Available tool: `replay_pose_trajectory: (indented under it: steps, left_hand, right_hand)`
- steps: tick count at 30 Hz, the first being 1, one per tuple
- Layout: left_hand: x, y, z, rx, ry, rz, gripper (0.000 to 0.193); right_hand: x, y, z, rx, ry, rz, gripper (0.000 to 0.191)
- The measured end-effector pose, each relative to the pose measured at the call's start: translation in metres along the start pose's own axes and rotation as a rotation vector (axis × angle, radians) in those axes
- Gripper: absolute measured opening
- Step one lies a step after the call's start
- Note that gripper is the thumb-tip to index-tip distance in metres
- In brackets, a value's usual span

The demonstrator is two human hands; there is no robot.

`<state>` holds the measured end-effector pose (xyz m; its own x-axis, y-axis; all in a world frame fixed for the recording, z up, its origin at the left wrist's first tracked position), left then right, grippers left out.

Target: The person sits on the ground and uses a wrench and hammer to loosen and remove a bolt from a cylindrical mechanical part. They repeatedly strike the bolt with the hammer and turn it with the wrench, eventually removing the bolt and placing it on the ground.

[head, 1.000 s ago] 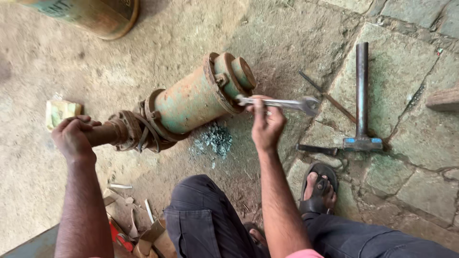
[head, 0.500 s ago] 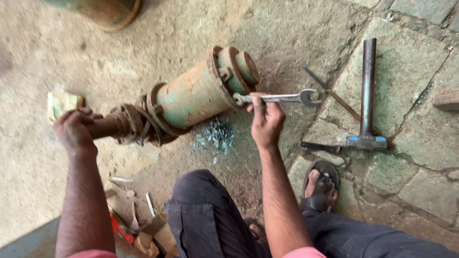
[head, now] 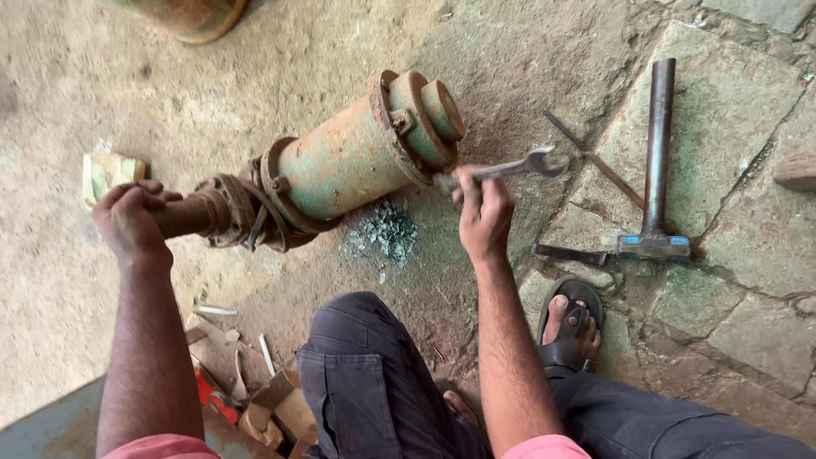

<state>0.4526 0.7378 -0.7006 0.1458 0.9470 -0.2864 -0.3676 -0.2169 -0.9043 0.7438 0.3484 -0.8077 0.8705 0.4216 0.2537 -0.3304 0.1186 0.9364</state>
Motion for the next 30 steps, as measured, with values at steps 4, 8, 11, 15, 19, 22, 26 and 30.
replay_pose_trajectory:
  steps: [4, 8, 11, 15, 19, 22, 26, 30]
  left_hand:
    - [0.008, 0.006, -0.001, -0.101, 0.17, -0.074, 0.02]
    - [0.015, 0.025, 0.005, -0.104, 0.129, 0.026, 0.021]
    - [0.017, 0.02, 0.004, -0.101, 0.137, -0.091, 0.018]
    - [0.017, 0.008, 0.001, -0.248, 0.091, -0.024, 0.013]
    - [0.006, 0.0, -0.003, -0.118, 0.009, 0.009, 0.014]
    - [-0.001, -0.004, -0.008, -0.125, 0.026, -0.015, 0.013]
    - [-0.002, -0.005, -0.007, -0.193, 0.013, -0.005, 0.025]
    - [0.001, -0.006, -0.006, -0.083, 0.065, -0.051, 0.012]
  right_hand:
    - [-0.045, -0.04, 0.005, -0.232, 0.254, -0.294, 0.016]
    - [-0.083, -0.065, 0.02, -0.513, 0.7, -0.448, 0.023]
    - [-0.083, -0.07, 0.043, -0.63, 0.516, -0.359, 0.02]
    - [-0.07, -0.056, 0.089, -0.812, -0.043, -0.329, 0.019]
    - [-0.07, -0.049, 0.116, -0.84, -0.011, -0.292, 0.048]
    - [-0.078, -0.054, 0.129, -0.849, -0.004, -0.35, 0.049]
    - [-0.087, -0.068, 0.135, -1.022, -0.005, -0.439, 0.03]
    - [-0.078, -0.076, 0.131, -0.847, -0.121, -0.465, 0.026]
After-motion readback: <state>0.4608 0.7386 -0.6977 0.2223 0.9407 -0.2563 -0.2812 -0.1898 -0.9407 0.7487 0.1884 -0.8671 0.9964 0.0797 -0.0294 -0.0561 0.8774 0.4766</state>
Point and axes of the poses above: each hand's wrist, its own x-axis towards the middle knuckle, its own z-axis out of the back of the hand, y = z × x, the point moved 4 cm from there along x, towards the middle knuckle, and after that the axes turned 6 degrees about z, right-handed, at the moved point
